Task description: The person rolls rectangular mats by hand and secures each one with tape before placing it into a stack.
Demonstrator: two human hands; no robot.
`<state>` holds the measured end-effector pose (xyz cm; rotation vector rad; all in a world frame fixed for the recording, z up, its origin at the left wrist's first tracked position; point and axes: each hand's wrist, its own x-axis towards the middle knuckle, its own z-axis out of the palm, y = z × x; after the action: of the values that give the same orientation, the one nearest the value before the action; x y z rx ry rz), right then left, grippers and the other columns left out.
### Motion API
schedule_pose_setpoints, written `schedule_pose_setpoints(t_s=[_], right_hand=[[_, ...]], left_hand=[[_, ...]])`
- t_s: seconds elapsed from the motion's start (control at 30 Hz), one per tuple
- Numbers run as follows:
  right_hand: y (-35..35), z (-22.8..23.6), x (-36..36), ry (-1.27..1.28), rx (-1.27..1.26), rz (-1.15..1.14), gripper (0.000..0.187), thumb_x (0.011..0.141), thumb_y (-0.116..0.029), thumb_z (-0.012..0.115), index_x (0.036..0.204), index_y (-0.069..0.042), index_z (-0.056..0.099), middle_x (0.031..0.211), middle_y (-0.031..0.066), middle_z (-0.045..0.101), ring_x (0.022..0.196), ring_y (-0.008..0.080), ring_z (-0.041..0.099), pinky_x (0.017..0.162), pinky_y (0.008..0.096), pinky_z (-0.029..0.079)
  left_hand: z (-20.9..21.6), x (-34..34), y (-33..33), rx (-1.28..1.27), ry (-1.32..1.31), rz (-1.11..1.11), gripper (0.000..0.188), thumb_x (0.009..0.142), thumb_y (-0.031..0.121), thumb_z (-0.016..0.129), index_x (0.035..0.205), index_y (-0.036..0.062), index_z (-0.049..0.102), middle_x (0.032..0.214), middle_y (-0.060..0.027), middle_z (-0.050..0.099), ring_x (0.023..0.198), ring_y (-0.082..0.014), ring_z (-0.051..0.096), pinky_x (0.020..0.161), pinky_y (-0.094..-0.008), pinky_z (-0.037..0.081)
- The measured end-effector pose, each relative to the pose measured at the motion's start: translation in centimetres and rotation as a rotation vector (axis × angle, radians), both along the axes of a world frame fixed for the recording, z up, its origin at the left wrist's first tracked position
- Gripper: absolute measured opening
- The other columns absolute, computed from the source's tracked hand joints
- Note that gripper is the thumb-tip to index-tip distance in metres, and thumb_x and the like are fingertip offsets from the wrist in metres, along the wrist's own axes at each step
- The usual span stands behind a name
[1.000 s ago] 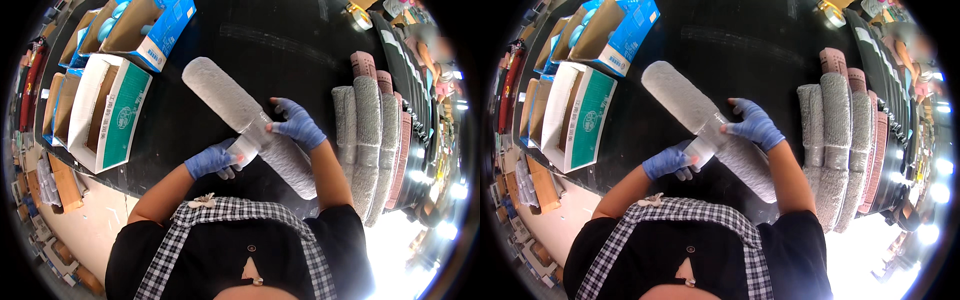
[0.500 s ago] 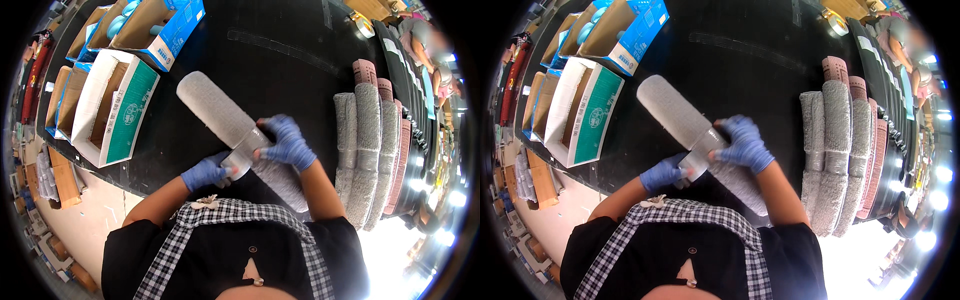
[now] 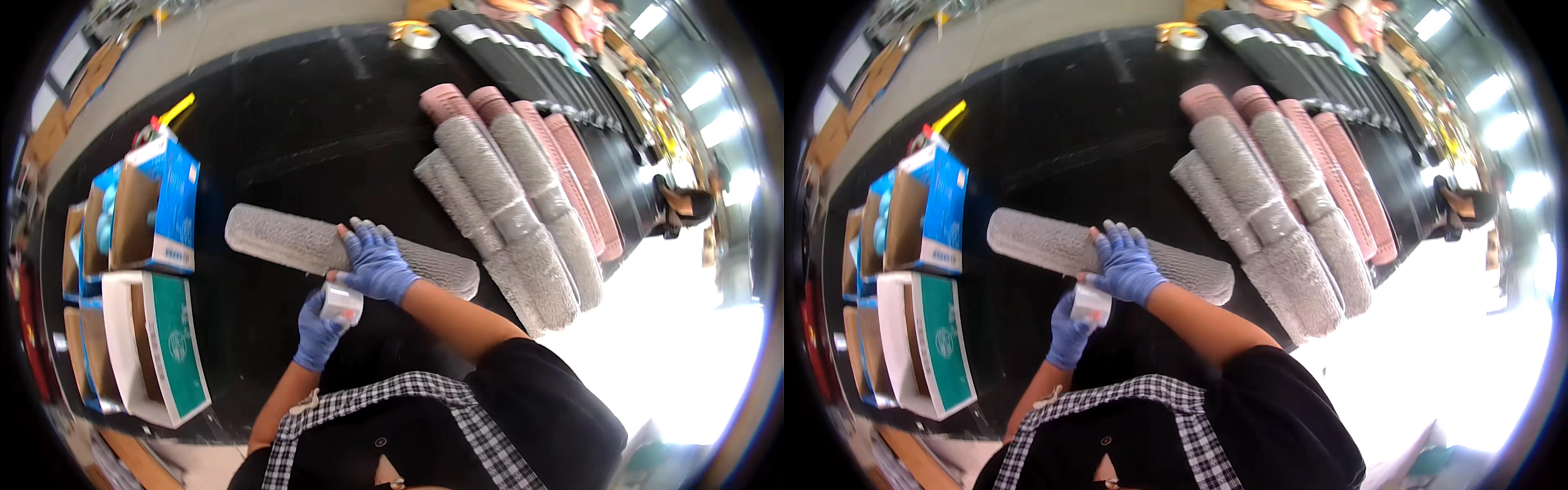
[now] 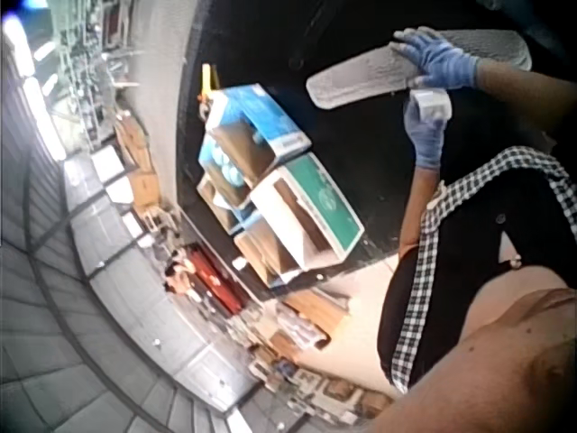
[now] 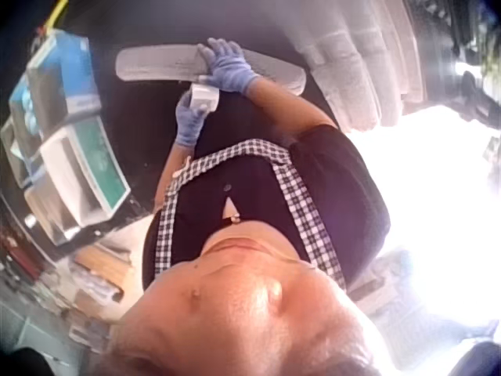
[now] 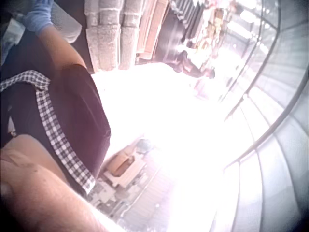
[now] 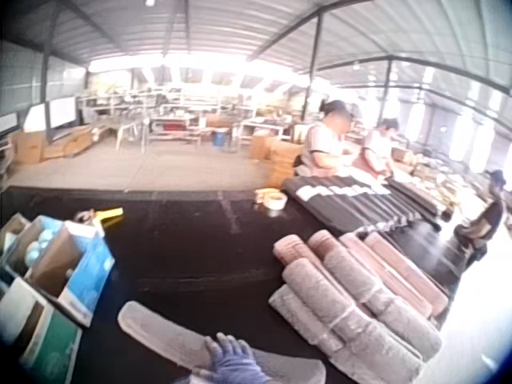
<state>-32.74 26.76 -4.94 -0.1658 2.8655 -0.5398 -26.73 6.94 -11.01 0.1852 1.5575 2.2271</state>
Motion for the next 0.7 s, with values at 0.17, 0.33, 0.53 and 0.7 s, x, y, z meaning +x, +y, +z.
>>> schedule_pose_setpoints(t_s=[0.17,0.33,0.53,0.7], right_hand=[[-0.6,1.0,0.5,0.044,0.231,-0.002,0.110,0.079,-0.061,0.075,0.159,-0.005,0.024,0.157,0.0262,0.034,0.147,0.0409,0.033,0.121,0.0539,0.020],[0.7,4.0,2.0,-0.013,0.084,-0.055,0.094,0.074,-0.045,0.082,0.148,-0.004,0.041,0.131,0.0202,0.061,0.124,0.0354,0.060,0.105,0.0431,0.046],[7.3,12.5,11.8,-0.268,-0.625,-0.121,0.091,0.077,-0.044,0.080,0.145,0.005,0.045,0.130,0.0284,0.063,0.124,0.0393,0.060,0.106,0.0401,0.047],[17.5,19.1,16.2,0.153,-0.671,-0.241,0.089,0.076,-0.040,0.089,0.137,0.009,0.047,0.124,0.0232,0.063,0.120,0.0309,0.059,0.105,0.0375,0.046]], left_hand=[[11.8,1.4,1.2,0.155,0.510,-0.480,0.052,0.076,0.024,0.085,0.117,0.0018,0.063,0.110,-0.0118,0.067,0.095,-0.0203,0.067,0.083,-0.0344,0.055],[7.1,-0.3,-6.9,-0.979,0.810,0.313,0.051,0.067,0.022,0.088,0.107,0.0026,0.062,0.107,-0.0165,0.061,0.099,-0.0353,0.061,0.090,-0.0449,0.051],[3.1,2.8,-17.1,-1.357,0.447,0.341,0.056,0.063,0.025,0.090,0.104,0.0034,0.058,0.117,-0.0199,0.058,0.111,-0.0410,0.057,0.094,-0.0501,0.048],[7.1,6.8,-8.5,-1.377,0.843,0.486,0.056,0.071,0.031,0.086,0.109,0.0073,0.053,0.134,-0.0211,0.050,0.125,-0.0392,0.048,0.105,-0.0507,0.040]])
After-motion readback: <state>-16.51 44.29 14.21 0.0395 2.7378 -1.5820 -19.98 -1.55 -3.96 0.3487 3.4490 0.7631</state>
